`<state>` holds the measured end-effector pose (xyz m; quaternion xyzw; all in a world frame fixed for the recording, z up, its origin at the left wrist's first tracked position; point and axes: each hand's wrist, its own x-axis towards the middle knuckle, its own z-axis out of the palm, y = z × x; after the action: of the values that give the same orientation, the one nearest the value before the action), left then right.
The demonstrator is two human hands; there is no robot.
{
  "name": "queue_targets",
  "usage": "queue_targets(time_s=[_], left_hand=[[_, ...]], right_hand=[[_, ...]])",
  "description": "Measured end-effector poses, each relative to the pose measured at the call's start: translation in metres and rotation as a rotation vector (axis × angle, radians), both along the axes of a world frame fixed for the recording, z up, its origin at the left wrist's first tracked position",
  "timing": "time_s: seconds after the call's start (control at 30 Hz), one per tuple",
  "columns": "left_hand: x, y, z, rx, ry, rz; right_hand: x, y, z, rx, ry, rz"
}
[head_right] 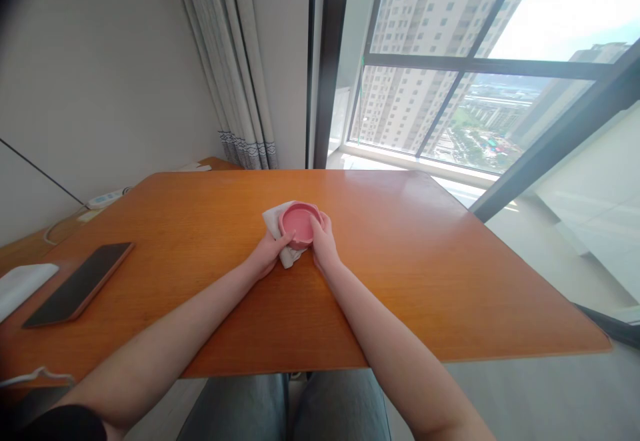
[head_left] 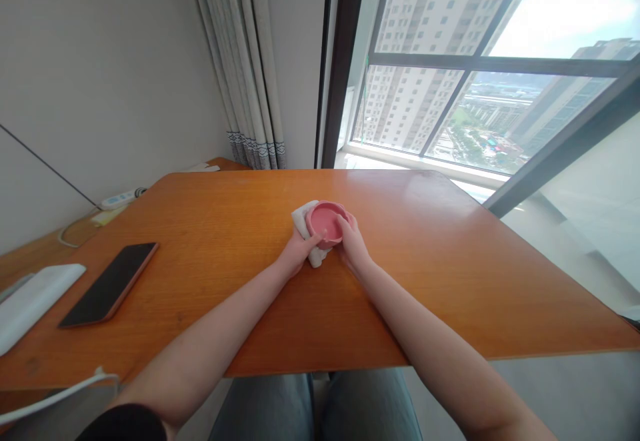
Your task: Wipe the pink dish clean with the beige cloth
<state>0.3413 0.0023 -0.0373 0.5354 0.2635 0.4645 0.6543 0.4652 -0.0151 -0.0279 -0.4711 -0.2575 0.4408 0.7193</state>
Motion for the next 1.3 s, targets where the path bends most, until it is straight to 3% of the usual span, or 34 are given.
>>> queue_targets(time_s=[0.1,0.27,0.37,0.43,0.57,0.63,0.77,0.97,1.17,1.3], left_hand=[[-0.004,0.003,0.004,0.028,-0.014,0.038],[-0.015,0.012,0.013,0.110,0.118,0.021],[-0.015,0.012,0.011,0.078,0.193,0.022],[-0.012,0.008,0.007,0.028,0.168,0.041],[-0.001,-0.001,0.002,0.029,0.093,0.012],[0.001,-0.003,0.003,0.044,0.070,0.018],[-0.008,0.005,0.008,0.061,0.078,0.054],[-0.016,0.014,0.010,0.256,0.238,0.035],[-0.010,0.018,0.001,0.142,0.201,0.151],[-0.010,0.028,-0.006,0.019,0.152,0.140]], right_hand=[[-0.001,-0.002,0.002,0.037,-0.037,0.064],[0.020,-0.010,0.023,-0.113,-0.103,0.325],[0.027,-0.010,0.028,-0.142,-0.107,0.452],[0.026,-0.007,0.023,-0.138,-0.100,0.399],[0.016,-0.001,0.007,-0.060,-0.095,0.076],[0.013,0.001,0.003,-0.031,-0.109,0.028],[0.020,0.000,0.010,-0.127,-0.149,0.180],[0.036,-0.007,0.026,-0.162,-0.125,0.431],[0.032,-0.013,0.032,-0.161,-0.097,0.476],[0.027,-0.014,0.031,-0.186,-0.081,0.473]])
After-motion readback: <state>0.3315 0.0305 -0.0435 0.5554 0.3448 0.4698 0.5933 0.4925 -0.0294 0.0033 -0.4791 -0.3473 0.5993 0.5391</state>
